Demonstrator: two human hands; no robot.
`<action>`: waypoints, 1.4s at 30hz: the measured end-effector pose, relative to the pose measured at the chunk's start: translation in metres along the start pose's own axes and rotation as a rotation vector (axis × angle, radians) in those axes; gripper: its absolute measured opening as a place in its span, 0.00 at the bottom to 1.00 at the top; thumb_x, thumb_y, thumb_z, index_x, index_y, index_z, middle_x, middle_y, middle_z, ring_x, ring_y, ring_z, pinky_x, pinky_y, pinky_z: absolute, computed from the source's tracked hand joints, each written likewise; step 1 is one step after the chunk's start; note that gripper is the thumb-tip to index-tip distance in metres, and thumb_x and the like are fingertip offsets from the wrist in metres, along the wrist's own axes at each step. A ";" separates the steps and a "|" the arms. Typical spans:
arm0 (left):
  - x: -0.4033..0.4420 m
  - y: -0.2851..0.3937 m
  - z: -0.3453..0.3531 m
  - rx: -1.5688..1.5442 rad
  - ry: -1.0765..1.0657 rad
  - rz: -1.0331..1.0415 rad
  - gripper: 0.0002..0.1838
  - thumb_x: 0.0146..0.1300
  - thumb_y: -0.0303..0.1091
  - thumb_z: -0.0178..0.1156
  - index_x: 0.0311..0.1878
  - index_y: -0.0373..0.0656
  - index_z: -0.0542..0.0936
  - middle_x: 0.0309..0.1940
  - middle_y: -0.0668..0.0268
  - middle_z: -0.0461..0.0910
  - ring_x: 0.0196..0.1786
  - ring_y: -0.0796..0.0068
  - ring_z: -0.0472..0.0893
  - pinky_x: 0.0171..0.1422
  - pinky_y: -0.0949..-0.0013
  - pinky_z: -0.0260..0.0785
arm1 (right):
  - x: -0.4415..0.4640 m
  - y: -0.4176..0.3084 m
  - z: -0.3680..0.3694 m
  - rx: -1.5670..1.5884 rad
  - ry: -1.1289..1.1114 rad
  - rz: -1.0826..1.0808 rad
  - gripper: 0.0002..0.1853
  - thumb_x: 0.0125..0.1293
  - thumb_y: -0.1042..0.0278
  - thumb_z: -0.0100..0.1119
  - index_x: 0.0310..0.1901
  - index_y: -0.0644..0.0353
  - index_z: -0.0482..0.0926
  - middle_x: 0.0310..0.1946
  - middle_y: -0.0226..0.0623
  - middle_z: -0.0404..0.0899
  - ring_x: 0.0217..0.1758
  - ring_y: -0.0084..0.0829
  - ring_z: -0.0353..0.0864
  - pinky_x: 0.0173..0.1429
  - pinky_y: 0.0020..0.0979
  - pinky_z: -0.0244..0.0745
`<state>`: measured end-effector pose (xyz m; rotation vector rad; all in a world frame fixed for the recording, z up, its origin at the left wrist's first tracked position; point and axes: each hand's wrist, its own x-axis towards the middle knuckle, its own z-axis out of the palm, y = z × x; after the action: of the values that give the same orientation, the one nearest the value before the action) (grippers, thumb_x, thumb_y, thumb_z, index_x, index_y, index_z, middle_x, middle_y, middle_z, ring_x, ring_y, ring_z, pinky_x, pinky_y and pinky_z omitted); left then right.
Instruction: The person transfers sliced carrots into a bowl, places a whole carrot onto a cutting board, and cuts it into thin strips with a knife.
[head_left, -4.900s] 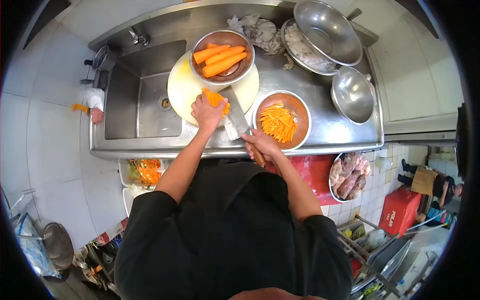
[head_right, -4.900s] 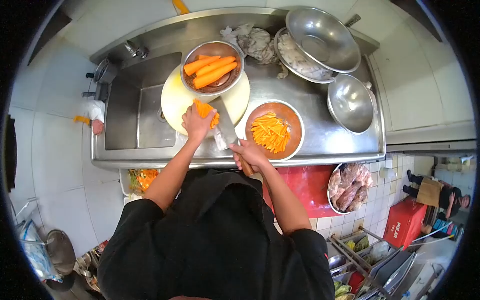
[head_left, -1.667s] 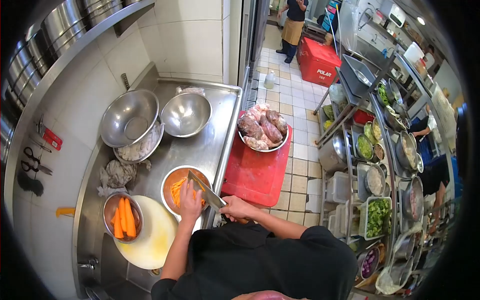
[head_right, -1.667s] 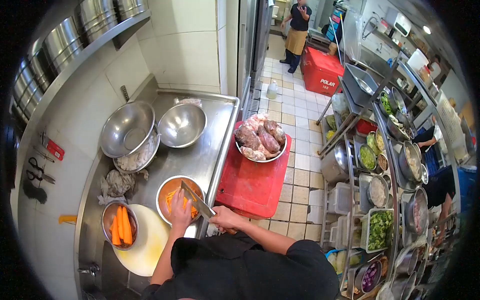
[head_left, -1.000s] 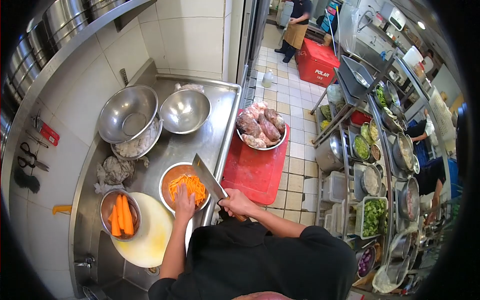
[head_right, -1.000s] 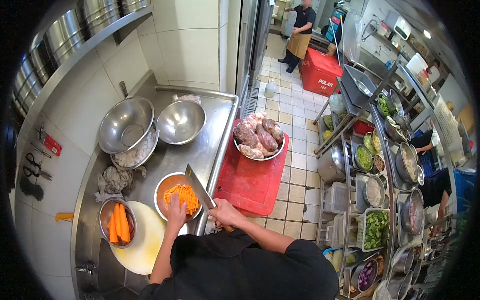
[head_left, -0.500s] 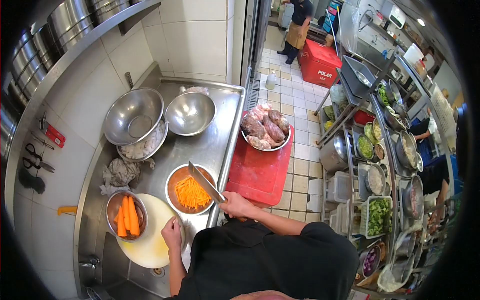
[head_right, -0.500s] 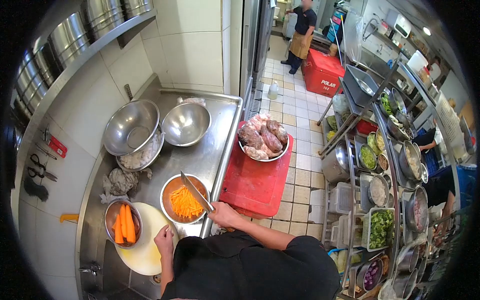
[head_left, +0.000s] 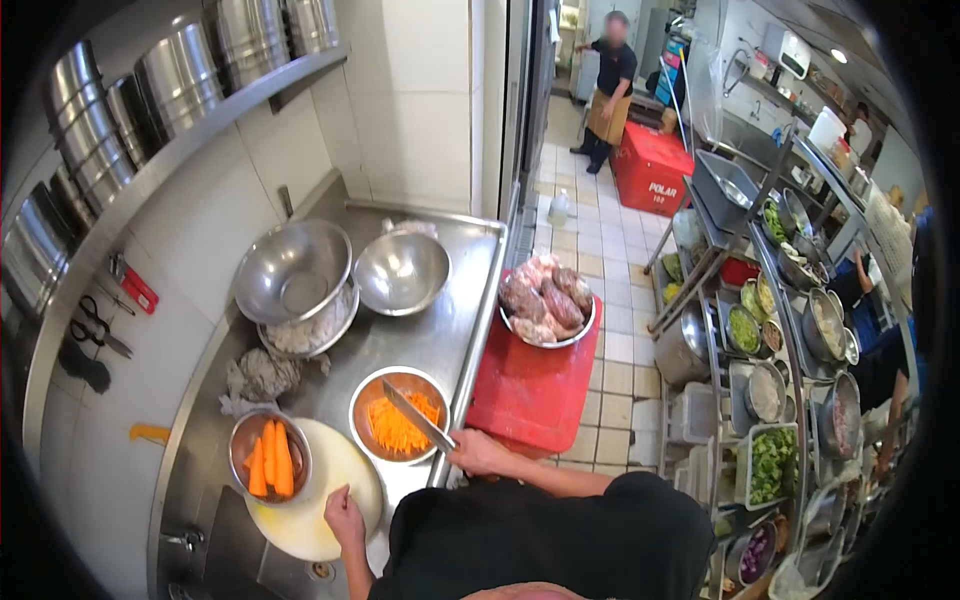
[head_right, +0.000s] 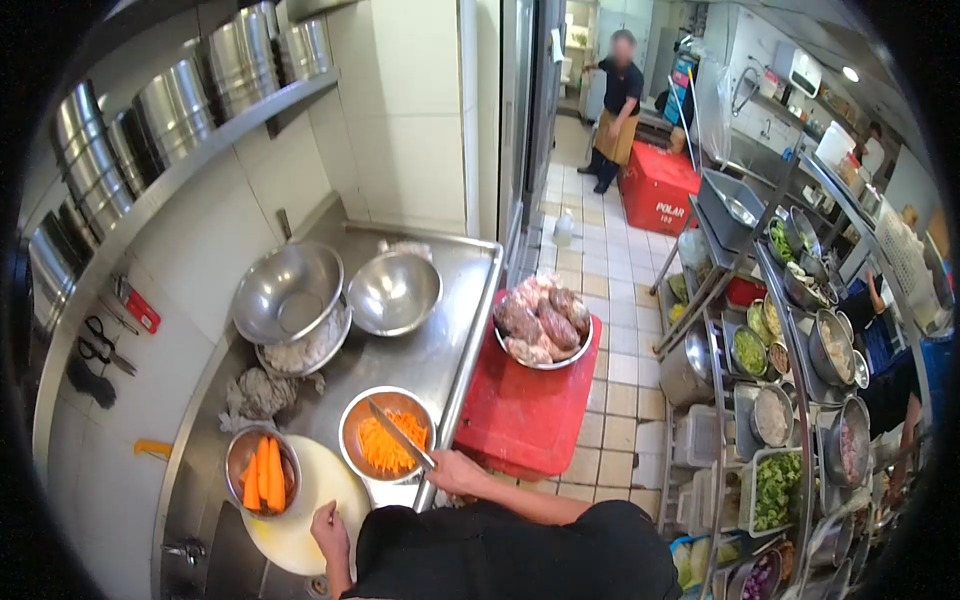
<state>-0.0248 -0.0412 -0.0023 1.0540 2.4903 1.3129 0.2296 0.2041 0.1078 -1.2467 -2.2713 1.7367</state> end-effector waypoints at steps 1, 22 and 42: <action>0.001 -0.008 -0.002 -0.006 0.021 -0.009 0.15 0.64 0.17 0.57 0.51 0.31 0.87 0.45 0.49 0.87 0.47 0.57 0.87 0.56 0.63 0.78 | 0.002 0.004 0.003 0.000 0.001 -0.025 0.17 0.66 0.62 0.58 0.49 0.68 0.80 0.24 0.48 0.84 0.26 0.40 0.88 0.36 0.43 0.84; 0.000 -0.164 -0.150 0.581 0.293 -0.812 0.38 0.69 0.46 0.68 0.77 0.39 0.68 0.72 0.50 0.72 0.68 0.51 0.77 0.70 0.47 0.71 | 0.004 0.016 0.011 0.022 -0.080 -0.037 0.17 0.66 0.66 0.57 0.53 0.66 0.79 0.22 0.44 0.82 0.24 0.36 0.85 0.33 0.42 0.81; -0.034 -0.192 -0.150 -0.141 0.030 -0.833 0.16 0.76 0.38 0.59 0.51 0.31 0.84 0.37 0.58 0.86 0.33 0.68 0.84 0.32 0.60 0.75 | 0.022 0.016 0.025 -0.110 -0.176 -0.111 0.24 0.69 0.65 0.58 0.66 0.62 0.77 0.19 0.36 0.78 0.21 0.26 0.79 0.28 0.35 0.77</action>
<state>-0.1610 -0.2358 -0.0645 -0.0717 2.3593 1.1754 0.2119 0.1984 0.0757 -0.9970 -2.5112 1.7689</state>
